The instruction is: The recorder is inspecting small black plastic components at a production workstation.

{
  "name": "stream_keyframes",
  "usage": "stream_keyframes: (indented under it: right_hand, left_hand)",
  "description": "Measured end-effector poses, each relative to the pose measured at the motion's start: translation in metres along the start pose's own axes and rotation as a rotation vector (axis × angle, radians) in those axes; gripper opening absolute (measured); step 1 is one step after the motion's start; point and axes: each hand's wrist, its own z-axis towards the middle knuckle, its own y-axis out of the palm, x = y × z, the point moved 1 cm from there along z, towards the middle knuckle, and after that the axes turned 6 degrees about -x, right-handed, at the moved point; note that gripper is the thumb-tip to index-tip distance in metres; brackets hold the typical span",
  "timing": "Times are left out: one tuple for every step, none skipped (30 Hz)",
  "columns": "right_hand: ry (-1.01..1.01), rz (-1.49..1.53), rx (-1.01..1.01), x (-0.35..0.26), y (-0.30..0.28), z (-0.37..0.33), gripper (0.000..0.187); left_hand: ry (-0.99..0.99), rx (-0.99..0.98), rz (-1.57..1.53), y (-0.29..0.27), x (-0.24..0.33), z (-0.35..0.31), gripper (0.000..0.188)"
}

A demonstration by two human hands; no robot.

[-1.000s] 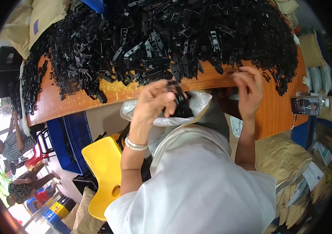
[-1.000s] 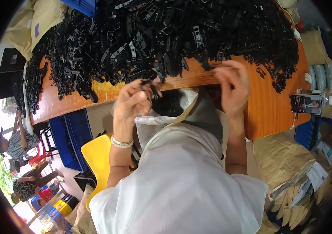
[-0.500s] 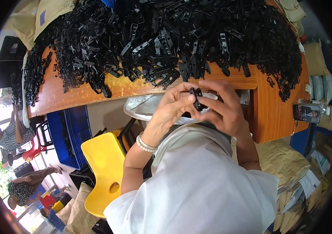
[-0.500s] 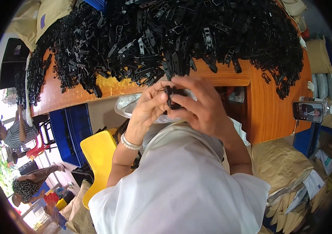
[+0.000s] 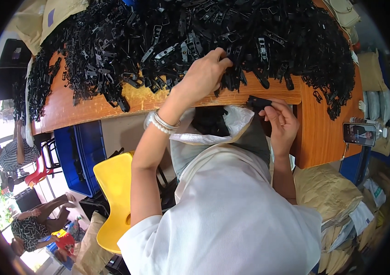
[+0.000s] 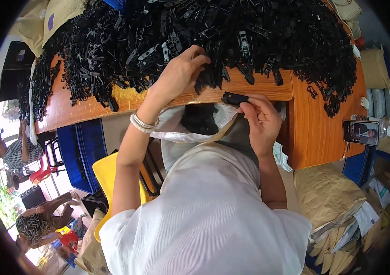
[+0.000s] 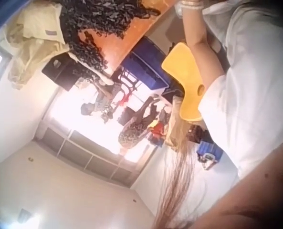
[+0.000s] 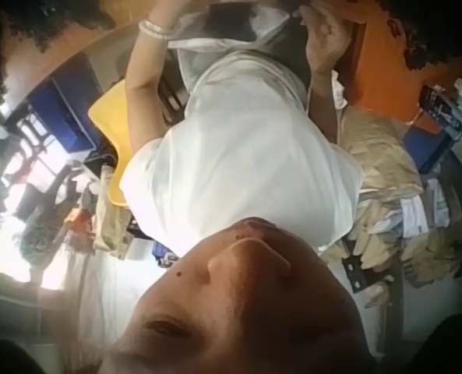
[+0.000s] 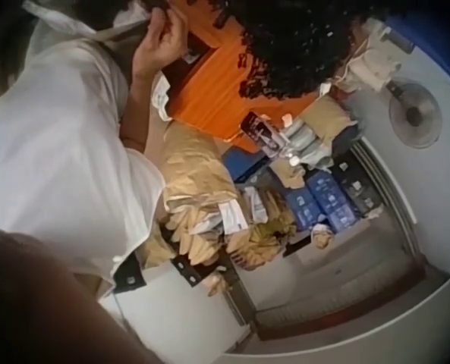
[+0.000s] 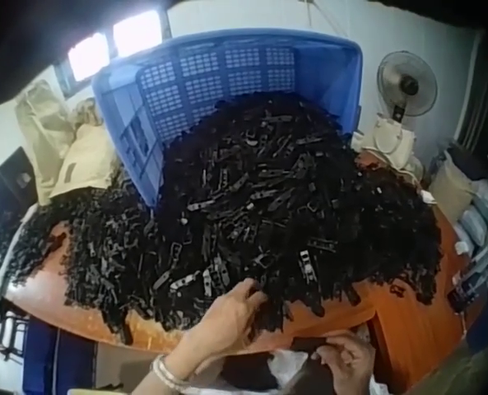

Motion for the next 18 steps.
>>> stream_keyframes:
  right_hand:
    - [0.037, 0.022, 0.001, 0.002, -0.001, -0.001, 0.011]
    - [0.038, 0.021, 0.005, 0.005, -0.002, 0.000, 0.011]
    - [0.052, 0.029, -0.010, 0.009, -0.002, 0.002, 0.012]
    - [0.067, 0.038, -0.026, 0.012, -0.003, 0.005, 0.012]
    - [0.069, 0.038, -0.025, 0.014, -0.003, 0.007, 0.012]
    - [0.041, -0.071, -0.031, 0.016, -0.002, 0.010, 0.013]
    - [0.014, -0.180, -0.037, 0.017, -0.001, 0.012, 0.014]
    - [0.016, -0.179, -0.039, 0.019, 0.001, 0.014, 0.014]
    - [0.010, -0.180, -0.056, 0.021, 0.004, 0.015, 0.015]
    - [0.005, -0.182, -0.072, 0.022, 0.006, 0.016, 0.016]
    - [0.005, -0.180, -0.077, 0.022, 0.011, 0.016, 0.016]
    - [0.058, -0.059, -0.069, 0.020, 0.017, 0.015, 0.015]
    - [0.111, 0.062, -0.061, 0.018, 0.023, 0.015, 0.015]
    - [0.113, 0.063, -0.063, 0.016, 0.028, 0.015, 0.015]
    - [0.116, 0.051, -0.051, 0.013, 0.032, 0.016, 0.015]
    - [0.118, 0.039, -0.038, 0.010, 0.036, 0.016, 0.015]
    - [0.117, 0.040, -0.042, 0.008, 0.039, 0.016, 0.015]
    - [0.106, 0.024, -0.017, 0.006, 0.042, 0.015, 0.014]
  left_hand:
    - [-0.002, 0.000, 0.001, -0.002, -0.003, 0.001, 0.021]
    - [-0.020, -0.064, -0.029, -0.005, -0.005, 0.003, 0.017]
    - [-0.040, -0.128, -0.058, -0.008, -0.007, 0.004, 0.013]
    - [-0.040, -0.128, -0.059, -0.011, -0.008, 0.003, 0.013]
    - [-0.077, -0.143, -0.144, -0.013, -0.008, 0.002, 0.012]
    - [-0.115, -0.156, -0.229, -0.016, -0.007, 0.000, 0.010]
    - [-0.173, -0.140, -0.288, -0.020, -0.003, -0.005, 0.009]
    - [-0.175, -0.141, -0.288, -0.025, 0.003, -0.009, 0.009]
    - [-0.317, -0.141, -0.359, -0.029, 0.008, -0.013, 0.008]
    - [-0.459, -0.141, -0.429, -0.031, 0.011, -0.017, 0.007]
    - [-0.463, -0.138, -0.428, -0.028, 0.013, -0.022, 0.007]
    - [-0.545, -0.021, -0.734, -0.023, 0.014, -0.027, 0.009]
    - [-0.619, 0.103, -1.040, -0.019, 0.016, -0.031, 0.011]
    - [-0.621, 0.104, -1.040, -0.019, 0.019, -0.034, 0.011]
    - [-0.653, 0.062, -1.133, -0.019, 0.023, -0.037, 0.015]
    - [-0.684, 0.019, -1.227, -0.018, 0.028, -0.040, 0.019]
    - [-0.700, 0.033, -1.247, -0.019, 0.033, -0.041, 0.025]
    - [-0.701, 0.037, -1.246, -0.017, 0.033, -0.044, 0.025]
